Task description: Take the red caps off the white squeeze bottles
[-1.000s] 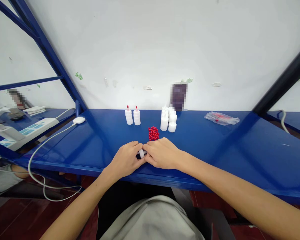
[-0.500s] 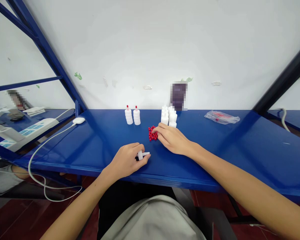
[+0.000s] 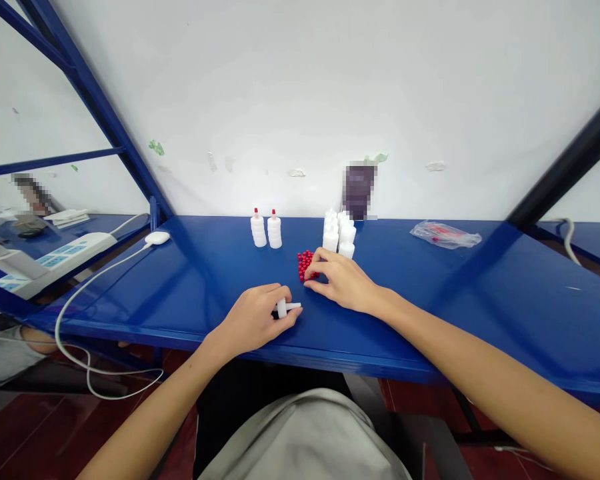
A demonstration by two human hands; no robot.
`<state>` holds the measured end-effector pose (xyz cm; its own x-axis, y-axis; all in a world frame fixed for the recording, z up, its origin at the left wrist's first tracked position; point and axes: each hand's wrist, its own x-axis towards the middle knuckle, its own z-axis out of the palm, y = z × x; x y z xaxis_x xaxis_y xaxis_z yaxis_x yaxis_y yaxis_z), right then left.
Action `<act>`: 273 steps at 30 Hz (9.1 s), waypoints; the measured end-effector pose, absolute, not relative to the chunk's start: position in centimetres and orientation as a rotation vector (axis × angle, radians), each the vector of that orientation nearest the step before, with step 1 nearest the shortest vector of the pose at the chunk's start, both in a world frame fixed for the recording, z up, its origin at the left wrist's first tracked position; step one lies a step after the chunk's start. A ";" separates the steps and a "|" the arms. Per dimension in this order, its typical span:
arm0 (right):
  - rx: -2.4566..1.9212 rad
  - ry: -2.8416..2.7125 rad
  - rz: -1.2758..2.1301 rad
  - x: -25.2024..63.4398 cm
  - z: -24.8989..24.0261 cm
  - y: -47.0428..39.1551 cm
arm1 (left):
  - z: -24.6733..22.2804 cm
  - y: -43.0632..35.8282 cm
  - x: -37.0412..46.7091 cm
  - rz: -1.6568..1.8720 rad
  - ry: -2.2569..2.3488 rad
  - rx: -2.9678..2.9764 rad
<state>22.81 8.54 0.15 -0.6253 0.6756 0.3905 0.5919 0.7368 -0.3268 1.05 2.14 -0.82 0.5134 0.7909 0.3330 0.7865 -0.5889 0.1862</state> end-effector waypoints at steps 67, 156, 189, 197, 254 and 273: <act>-1.692 -1.914 -0.180 27.9 1.6 14.3 | -0.6 2.2 1.0 0.693 1.355 2.616; -0.829 -2.529 0.629 21.4 1.8 6.2 | -0.5 1.8 1.0 0.604 1.422 2.720; -1.749 -2.059 -0.351 27.0 4.0 13.6 | 2.6 14.1 -0.6 1.060 1.578 2.046; -1.755 -2.017 -0.317 27.1 4.1 13.0 | 1.2 15.5 0.3 1.068 1.709 2.107; -0.916 -2.796 -0.233 19.6 1.0 5.1 | -0.6 1.5 0.7 0.474 1.523 2.858; -0.857 -2.329 0.208 23.4 1.0 9.2 | -0.4 1.5 0.9 0.624 1.579 2.691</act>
<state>23.37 9.16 0.99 -0.5826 0.6286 0.5152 0.5272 0.7747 -0.3490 0.86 1.53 -0.37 0.4309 0.8310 0.3518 0.8468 -0.5071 0.1607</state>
